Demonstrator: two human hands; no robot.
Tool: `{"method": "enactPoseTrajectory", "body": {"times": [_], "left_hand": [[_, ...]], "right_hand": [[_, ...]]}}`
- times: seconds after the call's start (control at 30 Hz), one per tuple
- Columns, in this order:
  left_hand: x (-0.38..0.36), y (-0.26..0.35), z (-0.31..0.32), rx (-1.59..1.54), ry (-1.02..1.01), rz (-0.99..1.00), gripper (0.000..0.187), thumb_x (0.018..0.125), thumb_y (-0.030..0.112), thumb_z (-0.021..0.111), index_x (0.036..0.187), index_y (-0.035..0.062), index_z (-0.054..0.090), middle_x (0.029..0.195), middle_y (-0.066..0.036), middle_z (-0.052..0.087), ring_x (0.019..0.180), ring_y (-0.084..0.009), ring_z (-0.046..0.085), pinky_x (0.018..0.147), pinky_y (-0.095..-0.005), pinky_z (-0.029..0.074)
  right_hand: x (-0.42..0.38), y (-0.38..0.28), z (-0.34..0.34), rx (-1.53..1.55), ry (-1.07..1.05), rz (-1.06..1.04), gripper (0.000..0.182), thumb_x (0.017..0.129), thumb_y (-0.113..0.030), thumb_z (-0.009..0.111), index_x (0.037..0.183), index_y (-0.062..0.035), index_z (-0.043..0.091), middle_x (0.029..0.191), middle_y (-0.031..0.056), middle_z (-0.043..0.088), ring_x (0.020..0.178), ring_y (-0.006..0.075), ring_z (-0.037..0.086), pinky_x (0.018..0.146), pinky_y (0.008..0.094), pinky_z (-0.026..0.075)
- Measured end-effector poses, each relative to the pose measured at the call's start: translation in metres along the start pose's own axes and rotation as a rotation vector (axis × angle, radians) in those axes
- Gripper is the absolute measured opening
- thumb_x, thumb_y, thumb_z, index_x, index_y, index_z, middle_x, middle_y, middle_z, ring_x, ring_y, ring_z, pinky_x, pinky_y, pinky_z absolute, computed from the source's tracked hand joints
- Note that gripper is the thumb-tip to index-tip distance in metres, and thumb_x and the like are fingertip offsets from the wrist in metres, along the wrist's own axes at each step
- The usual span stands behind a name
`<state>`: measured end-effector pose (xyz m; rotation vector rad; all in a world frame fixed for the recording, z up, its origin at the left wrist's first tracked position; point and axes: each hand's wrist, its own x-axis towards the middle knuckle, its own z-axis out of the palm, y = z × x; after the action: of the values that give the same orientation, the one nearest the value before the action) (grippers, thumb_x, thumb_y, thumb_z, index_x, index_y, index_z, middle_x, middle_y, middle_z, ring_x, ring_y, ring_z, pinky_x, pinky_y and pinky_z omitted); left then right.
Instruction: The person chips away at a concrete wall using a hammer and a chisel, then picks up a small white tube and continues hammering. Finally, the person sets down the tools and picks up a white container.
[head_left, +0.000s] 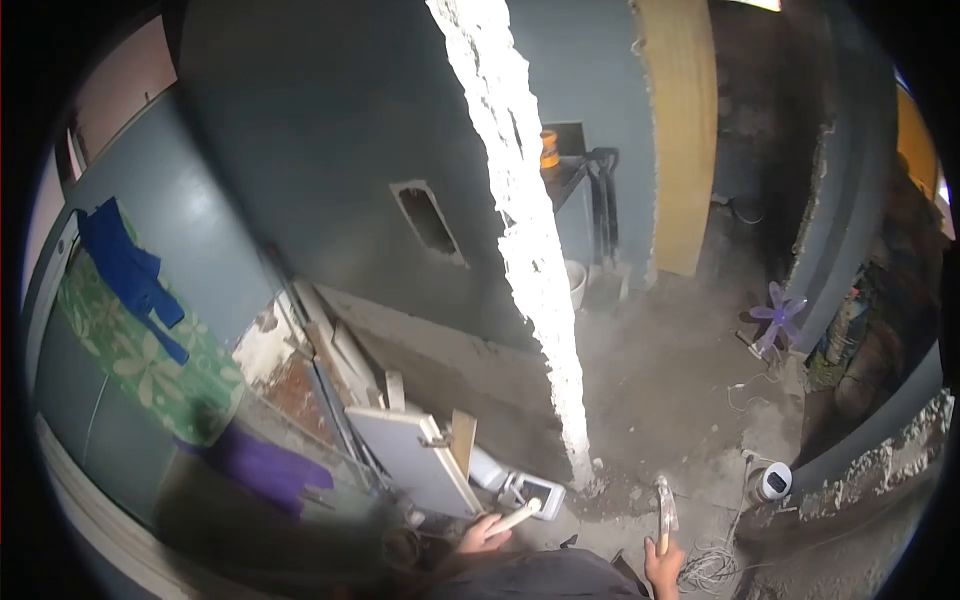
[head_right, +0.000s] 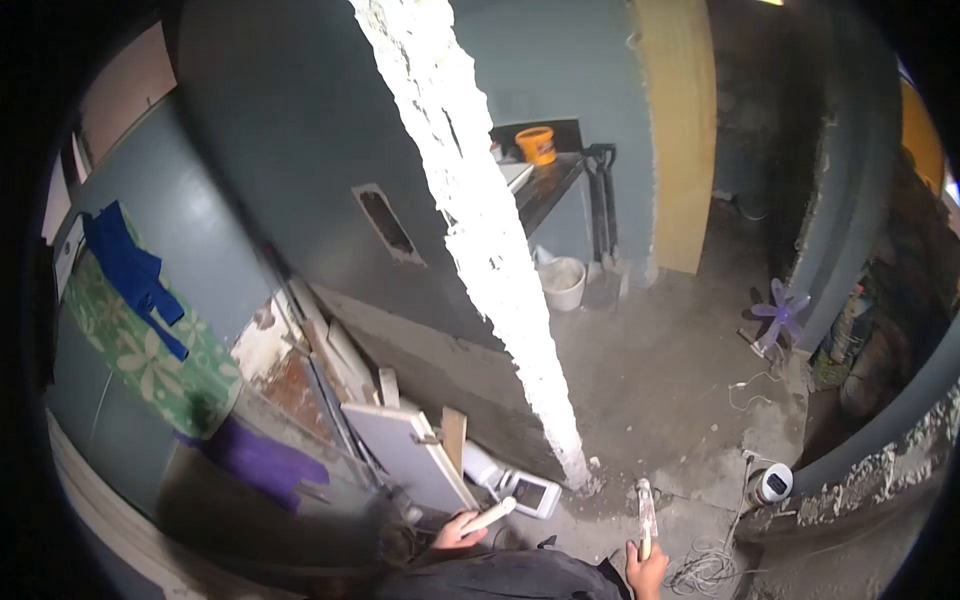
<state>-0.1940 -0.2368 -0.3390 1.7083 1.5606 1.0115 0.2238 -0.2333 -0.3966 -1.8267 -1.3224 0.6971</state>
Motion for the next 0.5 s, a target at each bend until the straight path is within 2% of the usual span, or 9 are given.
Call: {"method": "enactPoseTrajectory", "body": {"times": [0.03, 0.1, 0.17, 0.3, 0.33, 0.37, 0.43, 0.5], "left_hand": [[0.017, 0.051, -0.004, 0.005, 0.004, 0.019, 0.041, 0.085, 0.015, 0.078, 0.119, -0.0013, 0.061, 0.102, -0.015, 0.061, 0.091, -0.0287, 0.064, 0.08, -0.0342, 0.05], [0.041, 0.112, -0.003, 0.057, 0.079, 0.089, 0.037, 0.087, 0.013, 0.075, 0.118, -0.0023, 0.061, 0.102, -0.015, 0.062, 0.089, -0.0286, 0.065, 0.077, -0.0333, 0.051], [0.059, 0.139, 0.002, 0.07, 0.174, 0.157, 0.035, 0.088, 0.013, 0.074, 0.117, -0.0018, 0.061, 0.1, -0.015, 0.062, 0.089, -0.0291, 0.065, 0.078, -0.0358, 0.051], [0.079, 0.18, -0.002, 0.085, 0.324, 0.246, 0.037, 0.089, 0.015, 0.074, 0.117, -0.0049, 0.06, 0.103, -0.019, 0.063, 0.093, -0.0301, 0.066, 0.08, -0.0368, 0.052], [0.082, 0.179, -0.006, 0.099, 0.348, 0.238, 0.037, 0.091, 0.017, 0.072, 0.117, -0.0065, 0.059, 0.103, -0.019, 0.065, 0.09, -0.0269, 0.066, 0.081, -0.0357, 0.052], [0.083, 0.203, -0.012, -0.002, 0.322, 0.07, 0.038, 0.094, 0.019, 0.069, 0.118, -0.0081, 0.058, 0.101, -0.018, 0.067, 0.086, -0.0222, 0.066, 0.081, -0.0334, 0.052], [0.095, 0.198, -0.02, -0.067, 0.386, 0.149, 0.038, 0.098, 0.023, 0.064, 0.118, -0.0088, 0.056, 0.098, -0.014, 0.068, 0.081, -0.0163, 0.066, 0.076, -0.0292, 0.052], [0.105, 0.217, -0.041, -0.234, 0.308, 0.14, 0.04, 0.101, 0.026, 0.06, 0.121, -0.0077, 0.054, 0.098, -0.012, 0.067, 0.08, -0.0132, 0.065, 0.072, -0.0268, 0.051]], "right_hand": [[0.01, 0.003, -0.005, -0.027, -0.011, -0.015, 0.023, 0.077, -0.018, 0.073, 0.079, 0.0, 0.06, 0.062, 0.0218, 0.058, 0.06, 0.0435, 0.06, 0.057, 0.0493, 0.047], [0.039, -0.017, -0.018, 0.039, -0.042, -0.062, 0.021, 0.077, -0.016, 0.071, 0.076, 0.0003, 0.057, 0.062, 0.0226, 0.058, 0.06, 0.0439, 0.061, 0.057, 0.0484, 0.047], [0.069, -0.008, -0.013, 0.076, -0.02, -0.245, 0.021, 0.074, -0.014, 0.071, 0.074, -0.0007, 0.055, 0.062, 0.0226, 0.058, 0.061, 0.0438, 0.061, 0.056, 0.0464, 0.048], [0.111, -0.05, -0.032, 0.087, -0.128, -0.373, 0.021, 0.072, -0.013, 0.07, 0.071, -0.0018, 0.052, 0.063, 0.0222, 0.058, 0.06, 0.0442, 0.061, 0.055, 0.0461, 0.048], [0.113, -0.064, -0.036, 0.101, -0.148, -0.412, 0.021, 0.072, -0.013, 0.07, 0.071, -0.0021, 0.052, 0.063, 0.0217, 0.058, 0.06, 0.0441, 0.06, 0.056, 0.046, 0.048], [0.113, -0.07, -0.04, 0.113, -0.167, -0.45, 0.021, 0.071, -0.013, 0.07, 0.071, -0.0024, 0.052, 0.063, 0.0211, 0.058, 0.06, 0.044, 0.06, 0.056, 0.0458, 0.049], [0.108, -0.065, -0.041, 0.096, -0.205, -0.448, 0.023, 0.072, -0.015, 0.073, 0.071, -0.0025, 0.053, 0.064, 0.0213, 0.06, 0.063, 0.0437, 0.062, 0.057, 0.0455, 0.05], [0.095, -0.065, -0.044, 0.072, -0.279, -0.374, 0.026, 0.073, -0.019, 0.076, 0.072, -0.0024, 0.056, 0.066, 0.0221, 0.062, 0.064, 0.0433, 0.064, 0.058, 0.0456, 0.05]]}}
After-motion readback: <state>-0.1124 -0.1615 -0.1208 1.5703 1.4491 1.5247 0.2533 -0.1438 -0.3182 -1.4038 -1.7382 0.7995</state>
